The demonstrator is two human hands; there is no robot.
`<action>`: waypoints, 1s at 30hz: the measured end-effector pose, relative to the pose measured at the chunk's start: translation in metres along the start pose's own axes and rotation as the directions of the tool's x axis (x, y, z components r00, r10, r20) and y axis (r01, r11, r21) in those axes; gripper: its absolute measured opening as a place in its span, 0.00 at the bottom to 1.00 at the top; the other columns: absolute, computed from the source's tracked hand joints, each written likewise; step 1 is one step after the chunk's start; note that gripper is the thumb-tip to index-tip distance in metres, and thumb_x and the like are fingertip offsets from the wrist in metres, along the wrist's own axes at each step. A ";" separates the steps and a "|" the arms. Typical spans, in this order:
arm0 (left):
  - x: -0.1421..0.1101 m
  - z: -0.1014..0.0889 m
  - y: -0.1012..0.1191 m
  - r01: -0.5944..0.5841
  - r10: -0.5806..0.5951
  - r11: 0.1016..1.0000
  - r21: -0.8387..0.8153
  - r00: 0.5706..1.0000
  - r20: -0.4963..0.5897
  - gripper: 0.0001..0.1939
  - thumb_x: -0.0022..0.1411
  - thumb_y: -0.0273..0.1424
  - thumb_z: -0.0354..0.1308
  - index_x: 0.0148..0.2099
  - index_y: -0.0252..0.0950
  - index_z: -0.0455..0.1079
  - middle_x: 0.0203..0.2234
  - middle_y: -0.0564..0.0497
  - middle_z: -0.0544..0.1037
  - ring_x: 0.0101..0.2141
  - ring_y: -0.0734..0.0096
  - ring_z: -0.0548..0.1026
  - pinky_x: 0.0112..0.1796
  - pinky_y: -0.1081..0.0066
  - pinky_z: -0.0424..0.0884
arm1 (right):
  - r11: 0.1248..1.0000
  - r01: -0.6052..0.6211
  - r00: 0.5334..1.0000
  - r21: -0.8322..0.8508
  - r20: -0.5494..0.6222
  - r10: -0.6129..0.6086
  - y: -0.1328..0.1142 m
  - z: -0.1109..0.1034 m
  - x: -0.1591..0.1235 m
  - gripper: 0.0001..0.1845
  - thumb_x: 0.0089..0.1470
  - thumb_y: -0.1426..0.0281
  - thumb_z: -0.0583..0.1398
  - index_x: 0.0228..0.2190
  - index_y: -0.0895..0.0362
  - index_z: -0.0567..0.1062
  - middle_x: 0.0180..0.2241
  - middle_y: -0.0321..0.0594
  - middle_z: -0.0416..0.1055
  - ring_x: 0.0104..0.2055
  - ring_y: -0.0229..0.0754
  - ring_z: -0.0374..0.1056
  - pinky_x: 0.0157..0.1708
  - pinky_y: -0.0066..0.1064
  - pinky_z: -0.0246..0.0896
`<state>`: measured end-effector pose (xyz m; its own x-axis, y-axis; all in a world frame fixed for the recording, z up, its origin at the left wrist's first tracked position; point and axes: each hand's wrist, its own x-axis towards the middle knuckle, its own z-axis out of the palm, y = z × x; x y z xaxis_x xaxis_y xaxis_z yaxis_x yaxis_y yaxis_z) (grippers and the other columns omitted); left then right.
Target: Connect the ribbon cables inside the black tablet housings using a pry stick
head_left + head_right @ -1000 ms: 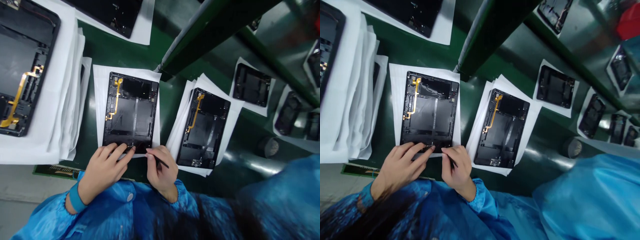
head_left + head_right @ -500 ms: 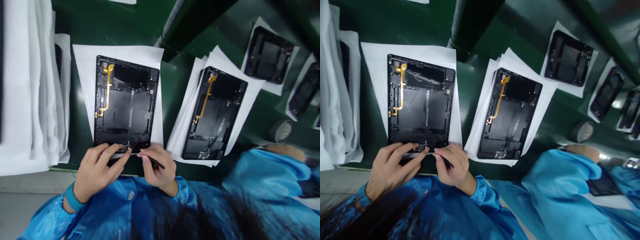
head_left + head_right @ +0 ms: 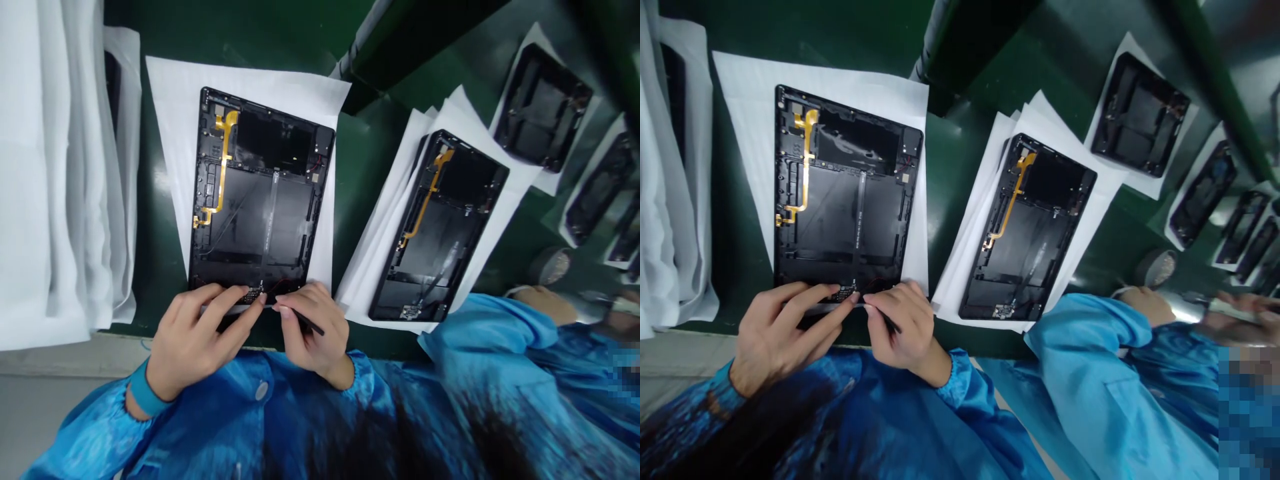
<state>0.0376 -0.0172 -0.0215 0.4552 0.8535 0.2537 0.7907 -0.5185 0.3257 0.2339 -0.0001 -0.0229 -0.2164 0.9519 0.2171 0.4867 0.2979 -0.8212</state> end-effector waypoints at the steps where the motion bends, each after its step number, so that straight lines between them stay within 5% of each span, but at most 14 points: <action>1: 0.000 0.000 0.000 0.000 0.000 1.000 0.007 1.000 0.000 0.23 0.57 0.28 0.67 0.55 0.42 0.73 0.45 0.48 0.79 0.42 0.60 0.72 0.40 0.62 0.70 | 1.000 -0.006 1.000 0.003 -0.004 0.006 0.000 0.000 0.000 0.12 0.57 0.79 0.59 0.41 0.53 0.74 0.27 0.37 0.76 0.27 0.41 0.71 0.29 0.37 0.62; 12: -0.003 0.001 0.002 -0.024 0.026 0.998 0.064 1.000 -0.017 0.22 0.58 0.30 0.67 0.55 0.44 0.73 0.45 0.48 0.79 0.42 0.63 0.76 0.38 0.62 0.73 | 0.999 -0.013 1.000 0.039 -0.002 0.013 0.001 -0.001 -0.002 0.13 0.56 0.81 0.58 0.41 0.54 0.73 0.27 0.38 0.76 0.28 0.42 0.69 0.30 0.38 0.61; 19: 0.001 -0.002 0.006 0.043 -0.044 0.999 0.005 0.998 0.038 0.16 0.69 0.36 0.54 0.57 0.43 0.70 0.45 0.56 0.80 0.45 0.63 0.79 0.34 0.62 0.75 | 0.999 0.006 1.000 0.036 -0.008 -0.006 0.002 -0.002 -0.001 0.14 0.58 0.80 0.58 0.42 0.53 0.72 0.29 0.38 0.76 0.29 0.43 0.70 0.29 0.39 0.61; 30: -0.002 0.004 0.000 -0.070 0.069 0.995 0.072 0.998 0.008 0.20 0.62 0.33 0.63 0.56 0.40 0.73 0.47 0.47 0.76 0.44 0.62 0.74 0.36 0.61 0.73 | 0.999 -0.007 1.000 0.039 -0.009 0.007 0.007 -0.004 -0.004 0.11 0.58 0.79 0.58 0.41 0.53 0.72 0.32 0.39 0.78 0.30 0.40 0.71 0.30 0.37 0.61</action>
<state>0.0389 -0.0188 -0.0259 0.5120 0.8159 0.2687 0.7844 -0.5715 0.2408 0.2416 -0.0014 -0.0271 -0.2055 0.9545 0.2160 0.4547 0.2886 -0.8426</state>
